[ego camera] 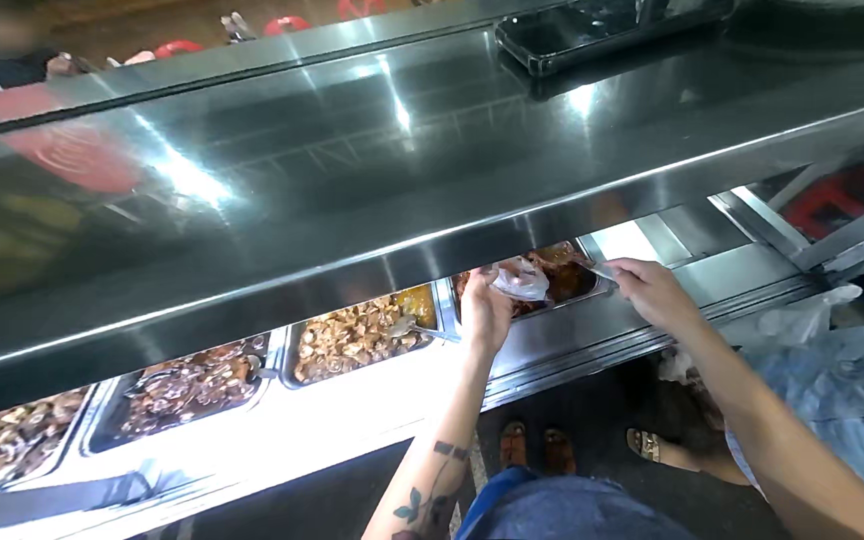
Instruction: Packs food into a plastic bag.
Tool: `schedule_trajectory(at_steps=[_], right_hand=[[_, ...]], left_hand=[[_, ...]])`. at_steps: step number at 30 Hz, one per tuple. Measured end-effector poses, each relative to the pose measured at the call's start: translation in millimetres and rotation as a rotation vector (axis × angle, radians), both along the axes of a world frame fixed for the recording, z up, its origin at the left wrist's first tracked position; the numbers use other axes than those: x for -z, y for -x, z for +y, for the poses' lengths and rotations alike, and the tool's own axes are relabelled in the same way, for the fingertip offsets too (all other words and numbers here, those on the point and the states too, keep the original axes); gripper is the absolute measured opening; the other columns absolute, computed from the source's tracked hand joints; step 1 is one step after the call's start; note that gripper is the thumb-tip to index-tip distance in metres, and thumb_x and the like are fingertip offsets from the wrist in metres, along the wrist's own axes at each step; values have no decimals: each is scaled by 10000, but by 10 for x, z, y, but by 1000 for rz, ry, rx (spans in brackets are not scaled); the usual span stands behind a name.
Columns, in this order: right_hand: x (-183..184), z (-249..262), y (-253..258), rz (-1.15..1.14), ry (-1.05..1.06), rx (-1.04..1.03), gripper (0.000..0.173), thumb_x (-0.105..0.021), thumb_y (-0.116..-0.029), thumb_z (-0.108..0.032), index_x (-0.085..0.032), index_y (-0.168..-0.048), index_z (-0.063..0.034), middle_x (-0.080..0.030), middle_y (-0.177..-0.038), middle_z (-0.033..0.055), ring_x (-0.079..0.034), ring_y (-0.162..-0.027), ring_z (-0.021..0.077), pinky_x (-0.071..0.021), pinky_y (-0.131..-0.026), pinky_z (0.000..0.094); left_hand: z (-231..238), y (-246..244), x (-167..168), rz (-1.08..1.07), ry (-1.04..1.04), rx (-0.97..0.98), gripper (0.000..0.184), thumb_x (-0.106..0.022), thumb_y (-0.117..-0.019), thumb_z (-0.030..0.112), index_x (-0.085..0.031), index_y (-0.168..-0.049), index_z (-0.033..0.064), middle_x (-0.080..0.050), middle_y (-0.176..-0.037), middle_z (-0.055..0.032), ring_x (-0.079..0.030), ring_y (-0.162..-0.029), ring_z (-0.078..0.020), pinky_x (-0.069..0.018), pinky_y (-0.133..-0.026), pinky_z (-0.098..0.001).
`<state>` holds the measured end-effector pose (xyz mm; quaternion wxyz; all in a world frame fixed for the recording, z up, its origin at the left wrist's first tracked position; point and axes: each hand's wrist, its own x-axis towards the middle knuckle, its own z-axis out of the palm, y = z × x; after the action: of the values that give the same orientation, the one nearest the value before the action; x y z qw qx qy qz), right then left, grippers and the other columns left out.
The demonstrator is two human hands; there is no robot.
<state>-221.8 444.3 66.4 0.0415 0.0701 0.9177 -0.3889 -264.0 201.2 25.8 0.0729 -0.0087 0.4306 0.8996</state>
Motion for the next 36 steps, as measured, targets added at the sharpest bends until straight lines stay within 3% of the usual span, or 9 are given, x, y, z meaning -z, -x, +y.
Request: schedule_trajectory(at_steps=[2, 5, 11, 15, 20, 24, 28, 32, 36], right_hand=[[18, 21, 132, -158, -228, -11, 355, -416, -1098, -180, -693, -1263, -32, -708, -1133, 227, -661, -1101, 400, -488, -958, 615], [240, -62, 316, -321, -412, -23, 328, -454, -1069, -200, -705, -1199, -35, -698, -1167, 228, -651, -1141, 425, -500, -933, 644], [939, -316, 506, -189, 4, 39, 342, -442, -1099, -186, -690, -1258, -13, -684, -1220, 238, -633, -1194, 391, -460, -1041, 592], [1034, -290, 314, -101, 55, 57, 353, -419, -1107, -168, -677, -1291, -11, -689, -1223, 233, -640, -1192, 378, -458, -1048, 572], [1048, -160, 83, -22, 156, 164, 329, -434, -1104, -135, -669, -1306, -24, -694, -1057, 222, -652, -908, 323, -507, -862, 521], [937, -73, -2, 34, 168, 166, 337, -433, -1107, -161, -665, -1311, -27, -687, -981, 201, -627, -808, 291, -517, -788, 501], [658, -22, -44, 88, 193, 145, 323, -439, -1104, -147, -668, -1301, -33, -634, -851, 140, -540, -674, 213, -481, -661, 418], [299, -37, -108, 171, 224, 70, 309, -463, -1098, -169, -694, -1272, -59, -596, -751, 68, -486, -583, 137, -440, -562, 336], [68, -159, -186, 218, 63, -137, 281, -502, -1073, -135, -712, -1247, -69, -712, -908, 80, -624, -721, 154, -543, -691, 388]], left_hand=[[-49, -12, -43, -3, -17, -27, 452, -259, -1063, 162, -437, -1478, 140, -569, -1362, -73, -630, -1083, -180, -548, -908, -395], [-106, -43, -100, 3, -47, -50, 453, -285, -1039, 144, -490, -1443, 152, -607, -1318, -62, -649, -1047, -176, -563, -881, -393], [-293, -166, -122, 42, 24, -41, 445, -322, -1038, 181, -536, -1428, 181, -642, -1288, -12, -669, -998, -110, -578, -846, -304], [-377, -194, -89, 9, 50, -68, 484, -320, -1017, 158, -516, -1459, 181, -647, -1264, -16, -659, -977, -109, -567, -841, -314], [-369, -190, -47, -3, 76, -62, 493, -315, -1026, 171, -467, -1494, 182, -576, -1398, -17, -639, -1081, -128, -562, -870, -334], [-336, -185, -51, -9, 97, -26, 519, -304, -1016, 172, -437, -1517, 174, -534, -1462, -25, -618, -1148, -137, -551, -898, -342], [-243, -134, -52, -21, 68, -4, 490, -279, -1042, 161, -449, -1502, 144, -577, -1397, -60, -656, -1037, -143, -566, -850, -327], [-166, -35, -23, -48, 51, 21, 490, -256, -1052, 132, -411, -1516, 112, -540, -1428, -107, -617, -1138, -204, -532, -947, -415], [-146, 16, -7, 4, 111, 77, 489, -259, -1060, 155, -428, -1518, 133, -541, -1450, -78, -625, -1128, -178, -539, -922, -382]])
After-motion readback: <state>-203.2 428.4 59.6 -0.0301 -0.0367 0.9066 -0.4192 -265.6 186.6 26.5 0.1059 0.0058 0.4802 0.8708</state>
